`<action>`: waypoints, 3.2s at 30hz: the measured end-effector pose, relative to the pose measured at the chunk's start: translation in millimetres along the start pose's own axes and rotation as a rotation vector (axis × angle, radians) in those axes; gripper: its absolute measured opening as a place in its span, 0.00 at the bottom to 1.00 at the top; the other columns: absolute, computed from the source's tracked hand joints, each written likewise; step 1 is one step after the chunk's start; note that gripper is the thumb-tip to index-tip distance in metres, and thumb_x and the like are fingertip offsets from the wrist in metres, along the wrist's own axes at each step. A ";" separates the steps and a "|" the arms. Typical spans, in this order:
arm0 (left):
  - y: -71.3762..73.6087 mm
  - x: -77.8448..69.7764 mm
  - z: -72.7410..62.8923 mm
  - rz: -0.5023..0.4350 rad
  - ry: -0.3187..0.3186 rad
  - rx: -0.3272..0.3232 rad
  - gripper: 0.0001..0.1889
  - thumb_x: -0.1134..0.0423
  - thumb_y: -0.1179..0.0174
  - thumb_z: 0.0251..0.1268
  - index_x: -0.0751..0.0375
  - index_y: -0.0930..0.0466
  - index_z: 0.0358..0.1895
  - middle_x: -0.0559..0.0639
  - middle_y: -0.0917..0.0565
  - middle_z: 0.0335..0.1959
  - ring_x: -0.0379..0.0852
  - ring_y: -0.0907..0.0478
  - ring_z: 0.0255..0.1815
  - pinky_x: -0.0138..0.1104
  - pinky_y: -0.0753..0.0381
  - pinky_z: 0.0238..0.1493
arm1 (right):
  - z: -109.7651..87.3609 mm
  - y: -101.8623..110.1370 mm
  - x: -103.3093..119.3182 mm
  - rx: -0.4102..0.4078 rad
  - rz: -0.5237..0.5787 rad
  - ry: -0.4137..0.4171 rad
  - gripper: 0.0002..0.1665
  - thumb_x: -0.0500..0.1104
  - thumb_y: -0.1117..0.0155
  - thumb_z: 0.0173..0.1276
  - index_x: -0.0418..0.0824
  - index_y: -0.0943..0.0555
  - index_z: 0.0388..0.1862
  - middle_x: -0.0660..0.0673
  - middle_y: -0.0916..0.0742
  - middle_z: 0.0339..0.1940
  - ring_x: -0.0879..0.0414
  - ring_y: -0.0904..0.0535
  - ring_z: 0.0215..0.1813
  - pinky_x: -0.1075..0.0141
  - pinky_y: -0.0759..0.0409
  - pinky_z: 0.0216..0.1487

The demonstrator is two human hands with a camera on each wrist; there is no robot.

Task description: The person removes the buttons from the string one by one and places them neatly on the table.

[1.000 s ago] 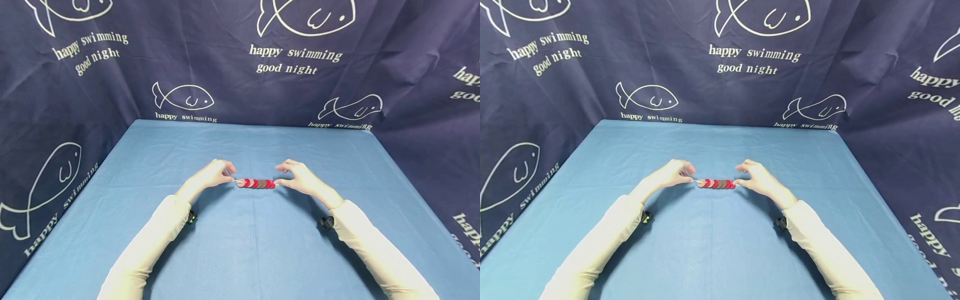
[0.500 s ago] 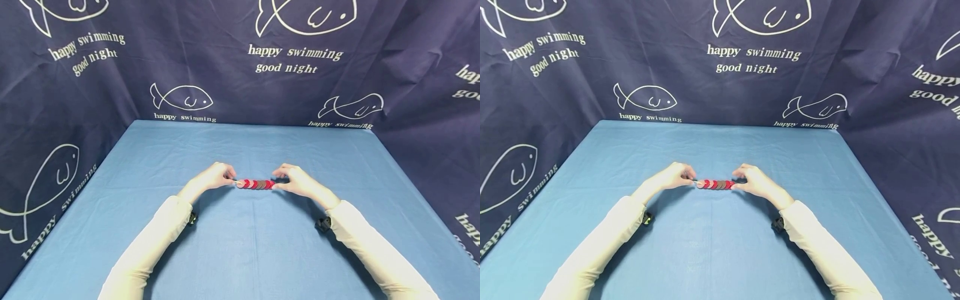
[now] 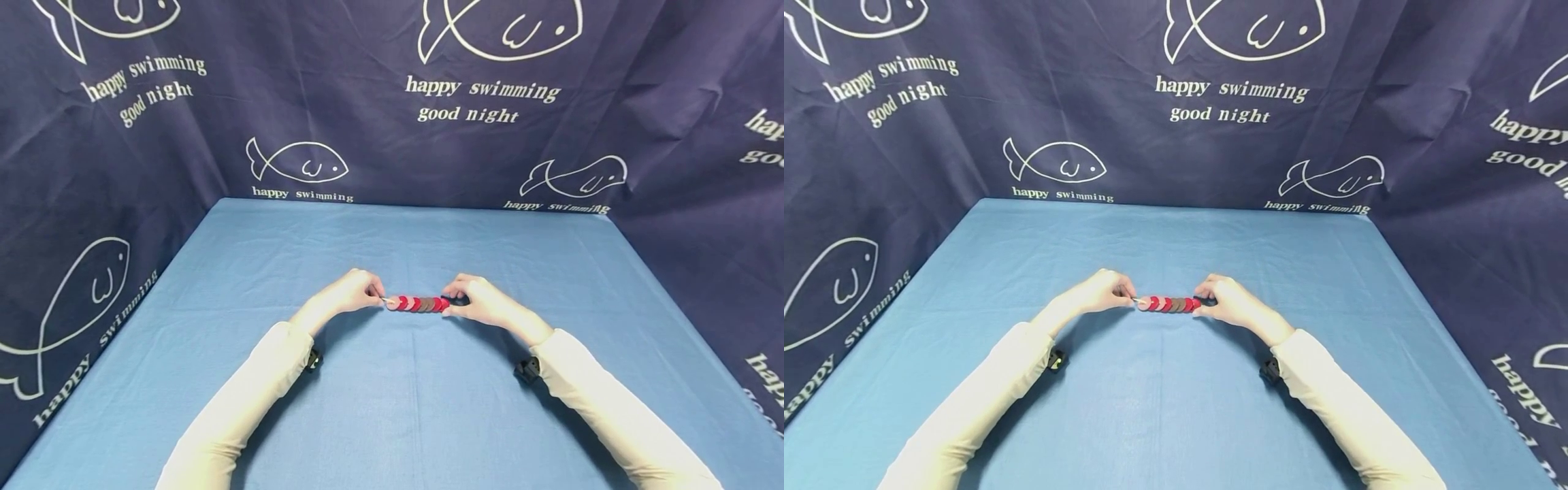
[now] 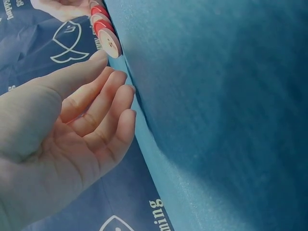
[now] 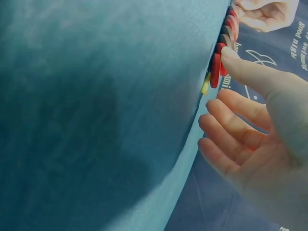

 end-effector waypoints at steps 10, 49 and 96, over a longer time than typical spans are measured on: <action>-1.5 -2.7 1.0 0.022 -0.008 -0.005 0.03 0.64 0.34 0.55 0.58 0.16 0.29 0.48 0.14 0.27 0.37 0.19 0.30 0.27 0.23 0.35 | 0.4 -3.8 -0.9 0.045 -0.014 -0.033 0.23 0.48 0.26 0.51 0.35 0.17 0.43 0.45 0.19 0.32 0.53 0.21 0.38 0.58 0.23 0.44; -2.6 -2.8 -1.5 0.008 -0.053 -0.048 0.04 0.69 0.41 0.56 0.60 0.21 0.25 0.46 0.19 0.20 0.34 0.30 0.22 0.26 0.29 0.29 | -2.5 -6.5 -3.6 -0.013 0.010 0.046 0.13 0.37 0.31 0.52 0.35 0.16 0.38 0.46 0.22 0.28 0.55 0.24 0.32 0.65 0.25 0.36; -3.8 -1.1 -0.8 0.025 -0.035 -0.040 0.04 0.68 0.41 0.59 0.60 0.22 0.27 0.45 0.21 0.18 0.35 0.33 0.19 0.27 0.32 0.27 | -17.7 11.5 -18.8 0.014 -0.010 -0.057 0.15 0.35 0.32 0.54 0.34 0.16 0.42 0.45 0.22 0.30 0.53 0.24 0.33 0.66 0.26 0.35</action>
Point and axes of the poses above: each hand's wrist, its own z-axis towards the middle knuckle, its own y-axis out of the back of the hand, x = y × z, the point moved 3 cm from there along z, towards the middle knuckle
